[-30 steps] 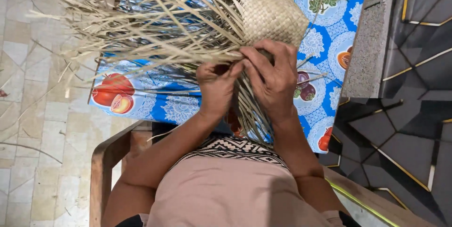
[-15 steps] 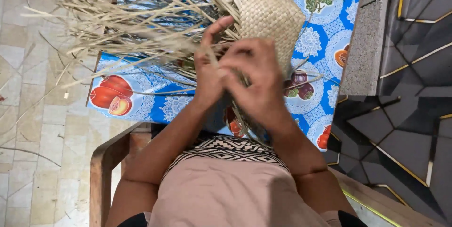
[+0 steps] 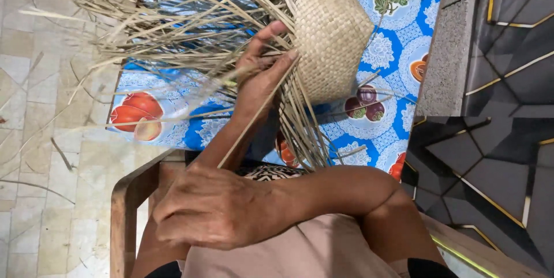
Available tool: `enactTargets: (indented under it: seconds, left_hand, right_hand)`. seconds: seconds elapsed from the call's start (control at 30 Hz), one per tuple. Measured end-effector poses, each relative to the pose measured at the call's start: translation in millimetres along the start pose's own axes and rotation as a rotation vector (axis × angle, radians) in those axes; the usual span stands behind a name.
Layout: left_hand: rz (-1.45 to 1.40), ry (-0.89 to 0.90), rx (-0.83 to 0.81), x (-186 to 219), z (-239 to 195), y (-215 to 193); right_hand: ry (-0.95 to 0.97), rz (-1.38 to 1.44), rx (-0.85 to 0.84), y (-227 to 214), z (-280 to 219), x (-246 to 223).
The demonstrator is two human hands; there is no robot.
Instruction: The person weaves a basket using dried palm leaves, interlacing strands by hand to form the basket's body. The hands repeatedly pull and tuck the leaves through the existing weave, gradually building the structure.
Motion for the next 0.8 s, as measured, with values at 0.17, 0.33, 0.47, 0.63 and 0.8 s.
enactTargets:
  seconds: [0.17, 0.33, 0.47, 0.63, 0.8]
  left_hand:
    - [0.362, 0.106, -0.053, -14, 14, -22]
    - [0.176, 0.0, 0.012, 6, 1, -16]
    - [0.343, 0.097, 0.171, 23, -49, -39]
    - [0.664, 0.124, 0.098, 35, -111, -53]
    - [0.207, -0.259, -0.278, 41, -132, -12]
  right_hand:
    - [-0.04, -0.124, -0.295, 73, -11, -9]
    - [-0.083, -0.178, -0.212, -25, -14, -25]
    - [0.374, -0.201, 0.233, -132, -35, 23]
    - [0.787, -0.835, 0.322, -144, -136, 35]
    - [0.936, -0.739, 0.184, -131, -167, 50]
Point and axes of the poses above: each hand's wrist, its own z-axis towards the middle knuckle, its own y-axis out of the palm, x = y × z, the point moved 6 cm from there along z, towards the middle knuckle, and after that the axes turned 15 degrees about -x, right-handed, at the moved point
